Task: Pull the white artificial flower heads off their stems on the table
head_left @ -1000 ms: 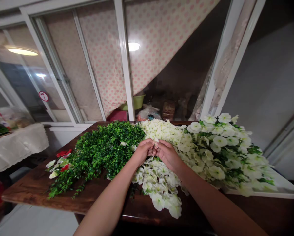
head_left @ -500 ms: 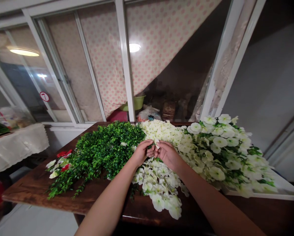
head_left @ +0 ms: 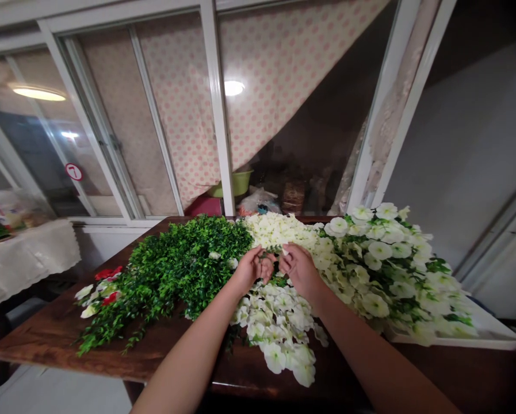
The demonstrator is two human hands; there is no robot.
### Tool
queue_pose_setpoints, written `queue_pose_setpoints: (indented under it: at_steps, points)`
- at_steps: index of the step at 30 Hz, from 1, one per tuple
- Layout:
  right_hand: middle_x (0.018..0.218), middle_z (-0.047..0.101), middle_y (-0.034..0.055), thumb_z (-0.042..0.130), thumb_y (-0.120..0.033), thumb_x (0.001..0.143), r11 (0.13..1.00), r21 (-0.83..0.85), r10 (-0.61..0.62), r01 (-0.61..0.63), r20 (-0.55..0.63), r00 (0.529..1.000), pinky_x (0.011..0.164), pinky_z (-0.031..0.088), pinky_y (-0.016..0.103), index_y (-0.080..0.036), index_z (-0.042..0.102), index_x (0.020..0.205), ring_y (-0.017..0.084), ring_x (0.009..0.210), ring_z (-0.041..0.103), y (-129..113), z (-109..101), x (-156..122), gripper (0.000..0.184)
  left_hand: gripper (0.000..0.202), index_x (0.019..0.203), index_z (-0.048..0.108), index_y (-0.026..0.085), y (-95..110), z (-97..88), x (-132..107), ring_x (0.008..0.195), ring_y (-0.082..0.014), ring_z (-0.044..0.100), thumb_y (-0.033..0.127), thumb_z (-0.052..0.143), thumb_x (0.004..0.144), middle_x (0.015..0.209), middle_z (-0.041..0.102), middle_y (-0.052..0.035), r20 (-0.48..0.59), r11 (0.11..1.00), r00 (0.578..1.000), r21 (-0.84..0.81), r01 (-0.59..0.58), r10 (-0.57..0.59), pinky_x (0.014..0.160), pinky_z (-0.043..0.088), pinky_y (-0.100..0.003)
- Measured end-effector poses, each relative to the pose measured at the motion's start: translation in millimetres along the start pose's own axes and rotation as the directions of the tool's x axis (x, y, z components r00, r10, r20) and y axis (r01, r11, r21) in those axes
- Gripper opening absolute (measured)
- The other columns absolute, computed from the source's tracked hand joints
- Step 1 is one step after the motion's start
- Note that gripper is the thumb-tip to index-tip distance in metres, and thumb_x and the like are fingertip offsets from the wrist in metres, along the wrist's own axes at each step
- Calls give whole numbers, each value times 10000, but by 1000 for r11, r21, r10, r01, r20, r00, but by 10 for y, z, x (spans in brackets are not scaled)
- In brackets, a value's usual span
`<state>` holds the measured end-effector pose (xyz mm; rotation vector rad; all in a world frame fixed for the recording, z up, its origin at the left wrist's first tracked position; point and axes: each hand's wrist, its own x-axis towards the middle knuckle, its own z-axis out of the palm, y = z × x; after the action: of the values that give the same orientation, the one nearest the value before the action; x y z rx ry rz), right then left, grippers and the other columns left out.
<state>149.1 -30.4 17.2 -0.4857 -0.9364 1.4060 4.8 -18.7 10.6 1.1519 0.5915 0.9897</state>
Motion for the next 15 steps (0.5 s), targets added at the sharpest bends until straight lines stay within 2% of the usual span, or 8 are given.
queue_pose_setpoints:
  at_steps: [2,4,6,8,9,12,13,15]
  points:
    - [469,292,-97,687,-307,732,996,-6,-84,84,-103,991,437,355,251,-227,421,592,81,393,310,-98,-31,33,312,582,838,630,128,14,-41,11,370,-138,471,671,432,769,511,574,-37,8,999,1000,22,24,-25,396,331,-249]
    - [455,294,-106,693,-325,731,967,-104,-247,230,-188,951,453,356,251,-225,460,627,79,393,303,-249,-54,50,274,586,848,627,134,37,-84,16,385,-138,490,684,440,768,520,578,-31,-20,1000,1000,18,0,0,394,346,-238]
    - [467,381,-92,707,-360,725,877,-284,-460,387,-270,846,467,354,248,-213,552,702,86,420,357,-455,-59,32,214,565,843,628,137,60,-118,18,401,-130,491,671,456,775,520,562,-17,-75,999,996,6,-41,41,394,356,-228]
    - [537,494,-58,717,-400,718,735,-491,-650,468,-314,692,483,356,250,-192,633,805,98,472,425,-700,-56,-17,240,538,831,627,136,74,-138,22,397,-117,469,650,477,778,511,540,-3,-124,998,990,1,-70,70,387,357,-220]
    - [577,529,-41,719,-414,715,658,-586,-720,473,-306,622,493,361,253,-181,656,832,104,497,446,-831,-58,-48,268,527,819,624,135,76,-144,25,386,-111,454,642,486,777,504,530,3,-140,997,987,4,-75,75,380,351,-217]
    - [598,539,-17,725,-428,709,406,-823,-858,397,-194,476,525,375,270,-162,694,812,120,533,460,-1242,-119,-109,288,485,800,615,136,71,-148,37,374,-102,434,608,506,783,488,508,15,-155,996,984,12,-87,87,368,333,-208]
    - [604,537,-12,722,-429,712,315,-877,-885,363,-134,446,537,377,276,-161,700,805,124,541,459,-1382,-163,-110,285,472,796,612,138,68,-146,41,373,-101,431,599,511,784,485,503,18,-157,996,984,15,-89,90,366,328,-207]
    - [652,563,8,718,-445,713,134,-955,-903,264,-8,429,584,391,293,-167,705,794,143,583,484,-1662,-283,-79,289,455,789,604,142,62,-142,46,371,-99,426,589,519,784,483,498,23,-158,996,983,27,-89,92,365,323,-208]
